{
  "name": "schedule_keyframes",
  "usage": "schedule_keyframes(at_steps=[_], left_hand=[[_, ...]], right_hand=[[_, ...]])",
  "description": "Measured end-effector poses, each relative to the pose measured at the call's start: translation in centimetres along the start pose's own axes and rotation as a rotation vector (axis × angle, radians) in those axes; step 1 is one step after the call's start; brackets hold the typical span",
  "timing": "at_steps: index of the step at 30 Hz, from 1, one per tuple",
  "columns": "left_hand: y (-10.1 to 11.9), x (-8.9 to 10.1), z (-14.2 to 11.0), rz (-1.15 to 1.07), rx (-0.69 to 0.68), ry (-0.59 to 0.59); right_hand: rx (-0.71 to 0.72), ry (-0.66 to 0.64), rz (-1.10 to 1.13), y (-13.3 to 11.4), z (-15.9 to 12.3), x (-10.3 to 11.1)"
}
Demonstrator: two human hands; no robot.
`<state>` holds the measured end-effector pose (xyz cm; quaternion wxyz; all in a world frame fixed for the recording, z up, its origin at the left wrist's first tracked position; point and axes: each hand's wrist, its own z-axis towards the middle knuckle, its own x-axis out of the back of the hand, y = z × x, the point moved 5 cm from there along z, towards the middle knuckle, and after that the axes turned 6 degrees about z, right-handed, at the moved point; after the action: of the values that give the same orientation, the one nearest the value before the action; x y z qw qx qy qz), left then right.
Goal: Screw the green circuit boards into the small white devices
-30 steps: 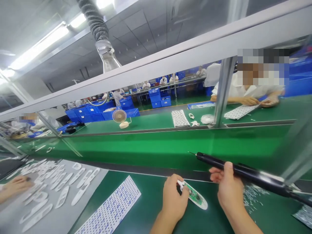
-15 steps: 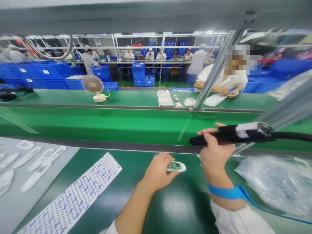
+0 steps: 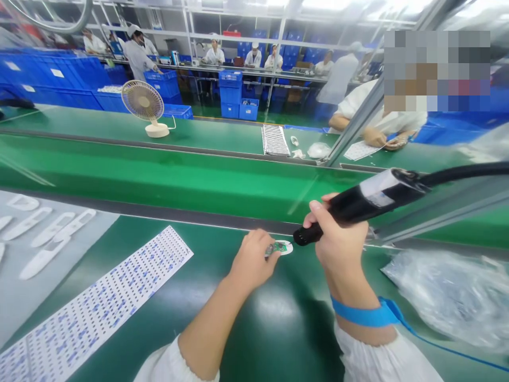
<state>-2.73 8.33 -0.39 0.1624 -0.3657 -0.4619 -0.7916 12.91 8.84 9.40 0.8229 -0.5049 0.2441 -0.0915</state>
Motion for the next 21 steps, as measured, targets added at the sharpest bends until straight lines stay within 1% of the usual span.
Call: schedule_keyframes(at_steps=[15,21], left_hand=[[-0.2,-0.2,0.0,0.010,-0.018,0.001],[0.0,0.0,0.1,-0.003,-0.032,0.004]], right_hand=[[-0.032,-0.023,-0.021,1.4,-0.3,-0.1],[-0.032,-0.042,-0.033,1.3,-0.4,-0.1]])
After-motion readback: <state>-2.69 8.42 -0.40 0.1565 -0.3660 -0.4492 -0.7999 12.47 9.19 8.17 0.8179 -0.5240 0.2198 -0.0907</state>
